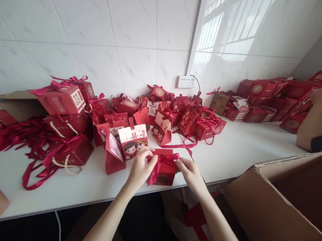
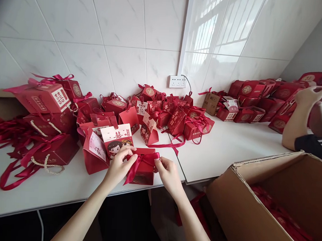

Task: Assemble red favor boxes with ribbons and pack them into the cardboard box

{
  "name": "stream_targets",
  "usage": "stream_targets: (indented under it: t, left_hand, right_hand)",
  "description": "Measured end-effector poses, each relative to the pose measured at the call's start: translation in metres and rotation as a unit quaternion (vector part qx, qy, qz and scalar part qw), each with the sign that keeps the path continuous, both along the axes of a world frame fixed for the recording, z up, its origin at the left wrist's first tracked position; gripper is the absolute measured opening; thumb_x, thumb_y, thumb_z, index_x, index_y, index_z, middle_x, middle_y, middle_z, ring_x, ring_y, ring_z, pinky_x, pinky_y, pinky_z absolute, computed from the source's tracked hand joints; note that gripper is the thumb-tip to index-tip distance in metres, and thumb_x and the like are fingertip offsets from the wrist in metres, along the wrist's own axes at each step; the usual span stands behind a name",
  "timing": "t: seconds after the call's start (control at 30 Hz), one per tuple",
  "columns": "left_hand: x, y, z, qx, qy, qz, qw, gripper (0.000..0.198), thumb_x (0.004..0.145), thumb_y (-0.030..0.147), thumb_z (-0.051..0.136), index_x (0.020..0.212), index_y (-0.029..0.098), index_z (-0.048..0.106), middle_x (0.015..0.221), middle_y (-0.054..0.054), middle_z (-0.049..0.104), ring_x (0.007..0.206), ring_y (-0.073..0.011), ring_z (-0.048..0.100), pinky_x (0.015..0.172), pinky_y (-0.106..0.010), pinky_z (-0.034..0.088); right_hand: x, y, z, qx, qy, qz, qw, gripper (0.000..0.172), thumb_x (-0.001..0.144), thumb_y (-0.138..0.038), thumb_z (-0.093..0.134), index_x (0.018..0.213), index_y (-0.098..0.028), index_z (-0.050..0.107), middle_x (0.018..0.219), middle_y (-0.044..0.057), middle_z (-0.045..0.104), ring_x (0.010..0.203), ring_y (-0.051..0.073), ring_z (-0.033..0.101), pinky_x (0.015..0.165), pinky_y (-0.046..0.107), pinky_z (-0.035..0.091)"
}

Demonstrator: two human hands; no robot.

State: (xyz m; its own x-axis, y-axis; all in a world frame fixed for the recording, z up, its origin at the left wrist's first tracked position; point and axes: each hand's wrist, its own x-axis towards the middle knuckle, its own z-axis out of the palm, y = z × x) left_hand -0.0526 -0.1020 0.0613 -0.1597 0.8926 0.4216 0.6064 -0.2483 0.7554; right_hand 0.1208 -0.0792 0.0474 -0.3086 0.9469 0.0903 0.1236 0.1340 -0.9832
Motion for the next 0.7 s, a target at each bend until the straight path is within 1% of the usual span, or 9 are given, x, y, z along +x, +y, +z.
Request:
stream_targets:
  t: [0.07,0.13,0.2,0.23,0.3,0.37,0.5,0.6,0.7]
  left_hand:
    - [0.002,-0.001,-0.003,0.012,-0.001,0.008,1.000,0.025,0.078,0.026,0.048,0.057,0.020,0.036,0.090,-0.005,0.058,0.095,-0.0213,0.055,0.086,-0.036,0.042]
    - [0.003,-0.001,-0.005,0.022,0.011,0.014,1.000,0.021,0.077,0.025,0.048,0.059,0.020,0.038,0.088,-0.005,0.058,0.094,-0.0212,0.055,0.086,-0.037,0.042]
    - [0.001,-0.002,-0.002,0.013,0.030,0.009,0.999,0.008,0.076,0.024,0.050,0.071,0.020,0.045,0.090,-0.006,0.057,0.094,-0.0210,0.054,0.086,-0.037,0.043]
    - [0.000,-0.002,0.002,0.003,0.041,-0.004,0.999,0.009,0.075,0.022,0.051,0.083,0.019,0.048,0.093,-0.006,0.058,0.096,-0.0208,0.054,0.087,-0.037,0.043]
    - [-0.005,0.000,0.013,-0.028,0.068,-0.048,0.996,0.033,0.074,0.018,0.050,0.106,0.020,0.046,0.101,-0.005,0.059,0.100,-0.0196,0.054,0.092,-0.037,0.041]
    - [-0.009,0.003,0.026,-0.068,0.094,-0.104,0.988,0.041,0.076,0.017,0.048,0.116,0.023,0.044,0.105,-0.002,0.060,0.102,-0.0181,0.054,0.095,-0.036,0.038]
    - [-0.013,0.013,0.043,-0.123,0.158,-0.167,0.965,0.017,0.079,0.026,0.051,0.093,0.025,0.061,0.098,0.001,0.063,0.095,-0.0182,0.057,0.087,-0.031,0.042]
    - [-0.012,0.017,0.042,-0.123,0.203,-0.163,0.958,0.012,0.078,0.029,0.053,0.074,0.022,0.062,0.090,0.001,0.063,0.086,-0.0179,0.058,0.078,-0.029,0.043]
    - [-0.009,0.019,0.036,-0.117,0.206,-0.150,0.960,0.013,0.078,0.028,0.054,0.068,0.021,0.060,0.083,0.001,0.060,0.082,-0.0168,0.058,0.074,-0.028,0.044]
  right_hand:
    - [0.002,-0.006,-0.001,0.014,-0.001,-0.031,0.999,0.040,0.082,-0.053,0.044,0.062,-0.019,0.042,0.060,-0.001,0.048,0.060,0.014,0.050,0.060,0.025,0.043]
    - [0.003,-0.020,-0.002,0.051,-0.036,-0.107,0.992,0.042,0.083,-0.054,0.043,0.060,-0.020,0.038,0.055,-0.003,0.043,0.053,0.011,0.044,0.053,0.023,0.039]
    - [0.000,-0.039,-0.005,0.071,-0.068,-0.138,0.986,0.045,0.086,-0.054,0.039,0.056,-0.020,0.033,0.047,-0.004,0.037,0.044,0.009,0.036,0.045,0.022,0.031]
    - [-0.003,-0.048,-0.007,0.069,-0.079,-0.116,0.988,0.047,0.087,-0.054,0.036,0.054,-0.020,0.033,0.044,-0.004,0.036,0.042,0.009,0.033,0.043,0.022,0.028]
    - [-0.013,-0.064,-0.012,0.048,-0.106,-0.035,0.993,0.049,0.088,-0.054,0.034,0.054,-0.019,0.039,0.043,-0.003,0.039,0.039,0.009,0.036,0.041,0.022,0.028]
    - [-0.027,-0.071,-0.016,0.024,-0.133,0.030,0.990,0.047,0.088,-0.054,0.035,0.059,-0.018,0.046,0.046,-0.001,0.047,0.040,0.009,0.043,0.043,0.021,0.031]
    - [-0.049,-0.066,-0.018,-0.038,-0.072,0.053,0.995,0.045,0.088,-0.054,0.036,0.068,-0.017,0.051,0.051,-0.001,0.053,0.041,0.009,0.049,0.044,0.018,0.035]
    - [-0.058,-0.060,-0.016,-0.082,0.013,0.043,0.996,0.043,0.089,-0.051,0.035,0.070,-0.017,0.052,0.046,-0.004,0.048,0.036,0.007,0.046,0.038,0.016,0.033]
    - [-0.061,-0.059,-0.014,-0.092,0.046,0.040,0.994,0.041,0.089,-0.047,0.035,0.066,-0.016,0.051,0.042,-0.004,0.046,0.033,0.007,0.043,0.036,0.016,0.030]
